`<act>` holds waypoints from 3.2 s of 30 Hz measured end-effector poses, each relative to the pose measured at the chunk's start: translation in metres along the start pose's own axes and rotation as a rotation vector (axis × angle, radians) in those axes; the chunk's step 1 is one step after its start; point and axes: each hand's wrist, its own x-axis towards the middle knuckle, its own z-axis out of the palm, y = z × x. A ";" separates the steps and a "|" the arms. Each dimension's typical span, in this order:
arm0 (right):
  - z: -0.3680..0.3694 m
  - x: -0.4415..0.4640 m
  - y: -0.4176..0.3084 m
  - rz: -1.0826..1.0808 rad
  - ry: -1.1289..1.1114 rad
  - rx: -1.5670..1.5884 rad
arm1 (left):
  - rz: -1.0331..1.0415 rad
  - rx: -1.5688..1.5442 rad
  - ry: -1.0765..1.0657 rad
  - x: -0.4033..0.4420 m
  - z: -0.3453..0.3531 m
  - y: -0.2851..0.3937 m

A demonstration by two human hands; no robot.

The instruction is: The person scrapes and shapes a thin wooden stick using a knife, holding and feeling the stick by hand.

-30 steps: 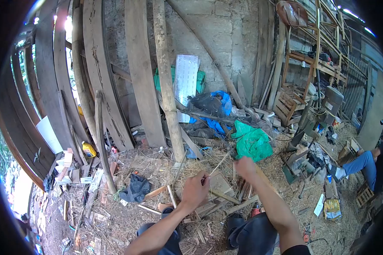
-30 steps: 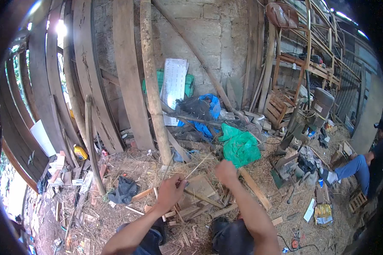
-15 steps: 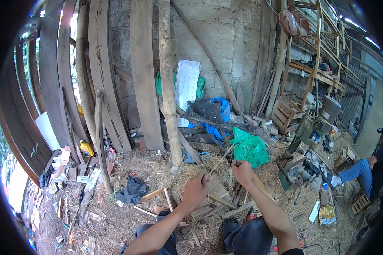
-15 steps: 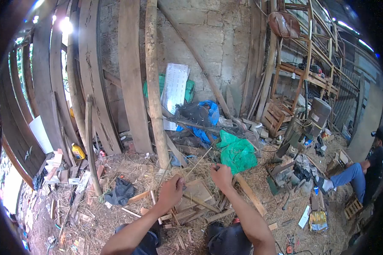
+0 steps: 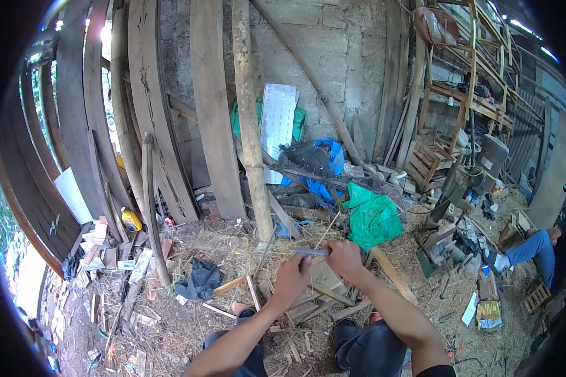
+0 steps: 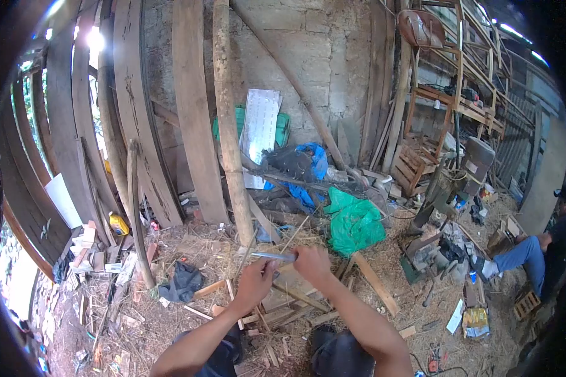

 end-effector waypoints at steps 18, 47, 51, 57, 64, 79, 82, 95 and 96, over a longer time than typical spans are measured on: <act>-0.014 0.000 0.061 0.465 -0.043 -0.149 | -0.148 -0.081 -0.101 -0.007 -0.006 -0.006; -0.025 0.010 0.014 0.461 0.251 1.008 | -0.112 -0.088 -0.235 0.003 -0.008 -0.007; -0.025 0.007 0.008 0.428 0.109 1.269 | -0.148 -0.085 -0.355 0.004 -0.008 -0.008; -0.024 0.006 0.000 0.433 0.059 1.216 | -0.216 -0.304 -0.333 0.007 -0.009 -0.004; 0.000 0.004 -0.004 0.267 0.114 0.956 | -0.233 -0.308 -0.271 0.008 -0.013 0.003; -0.028 -0.001 -0.014 0.130 -0.044 0.319 | -0.106 -0.412 -0.091 0.009 -0.007 -0.005; -0.030 -0.007 -0.025 0.105 -0.140 0.082 | -0.378 -0.619 -0.244 0.005 -0.008 -0.002; -0.013 -0.004 0.050 0.555 -0.097 -0.155 | -0.404 -0.638 -0.083 -0.002 -0.008 -0.001; -0.017 -0.007 0.048 0.531 -0.130 -0.218 | -0.427 -0.611 -0.033 0.001 -0.008 -0.001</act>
